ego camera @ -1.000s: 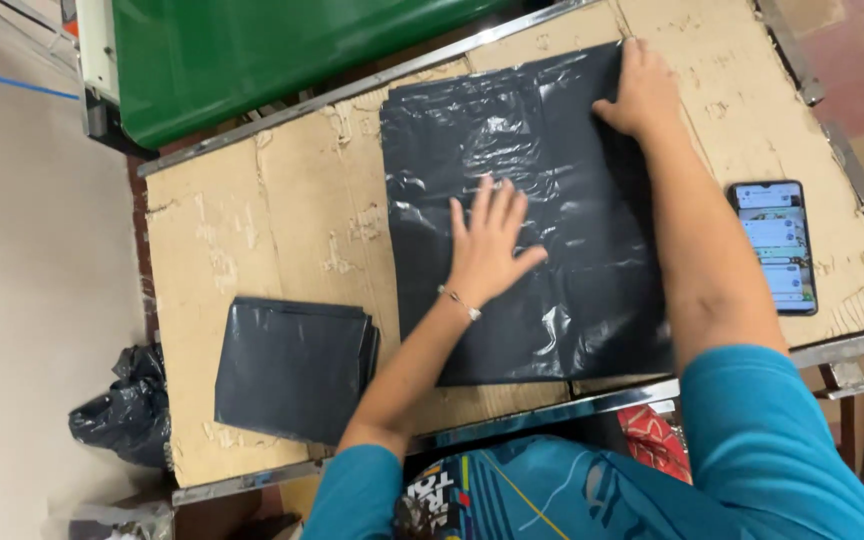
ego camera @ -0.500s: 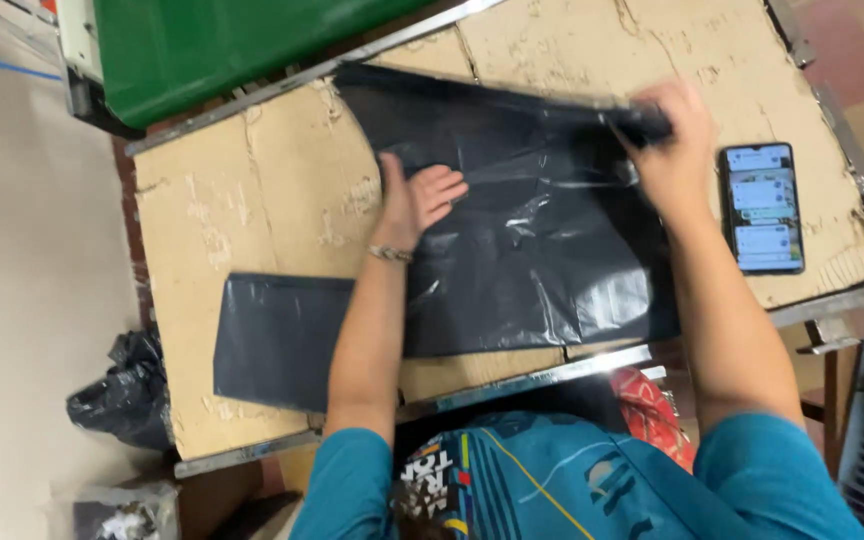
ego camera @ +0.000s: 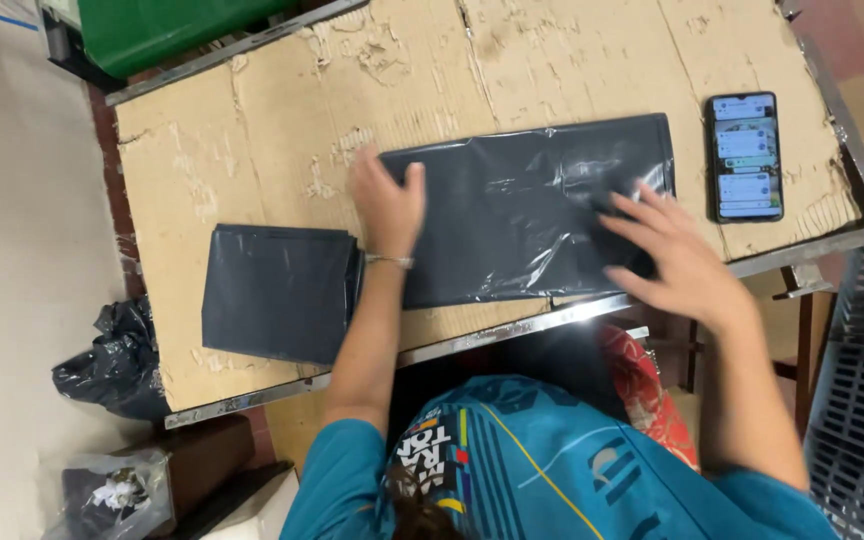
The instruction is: Folding plastic bags and placing them into a plastic basket
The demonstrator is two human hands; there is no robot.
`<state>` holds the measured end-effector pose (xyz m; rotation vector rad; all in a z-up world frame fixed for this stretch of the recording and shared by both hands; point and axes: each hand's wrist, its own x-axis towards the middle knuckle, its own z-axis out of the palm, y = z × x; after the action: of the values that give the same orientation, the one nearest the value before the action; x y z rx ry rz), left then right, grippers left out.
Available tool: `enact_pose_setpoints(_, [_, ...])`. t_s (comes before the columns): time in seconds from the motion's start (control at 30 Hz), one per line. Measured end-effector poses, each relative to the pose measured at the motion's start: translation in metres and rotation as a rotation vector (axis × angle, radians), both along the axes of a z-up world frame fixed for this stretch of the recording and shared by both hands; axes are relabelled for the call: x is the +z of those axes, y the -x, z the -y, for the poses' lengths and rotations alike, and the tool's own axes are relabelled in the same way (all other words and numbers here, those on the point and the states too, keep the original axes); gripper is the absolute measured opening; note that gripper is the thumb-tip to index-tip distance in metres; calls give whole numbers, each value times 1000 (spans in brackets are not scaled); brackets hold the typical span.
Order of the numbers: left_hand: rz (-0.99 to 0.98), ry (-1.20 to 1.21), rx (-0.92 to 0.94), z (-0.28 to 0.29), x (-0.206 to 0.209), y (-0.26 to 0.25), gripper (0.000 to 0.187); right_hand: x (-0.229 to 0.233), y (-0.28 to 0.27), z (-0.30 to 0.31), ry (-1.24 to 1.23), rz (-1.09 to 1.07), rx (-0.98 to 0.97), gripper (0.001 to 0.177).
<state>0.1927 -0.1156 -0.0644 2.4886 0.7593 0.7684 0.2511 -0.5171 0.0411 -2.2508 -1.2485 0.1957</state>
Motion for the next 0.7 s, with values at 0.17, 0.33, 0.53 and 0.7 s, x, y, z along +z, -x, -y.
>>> enact_pose_setpoints(0.17, [-290, -277, -341, 110, -5, -21, 78, -63, -18, -147, -259, 212, -55, 59])
enact_pose_setpoints(0.33, [-407, -360, -472, 63, -2, 10, 88, -130, -48, -118, 9, 411, -229, 73])
enact_pose_setpoints(0.53, [-200, -610, -621, 29, -13, 104, 102, -107, -25, -72, 122, 332, -443, 71])
enact_pose_setpoints(0.7, [-47, -687, -1010, 43, -31, 114, 14, -88, 78, -108, -41, 132, 12, 93])
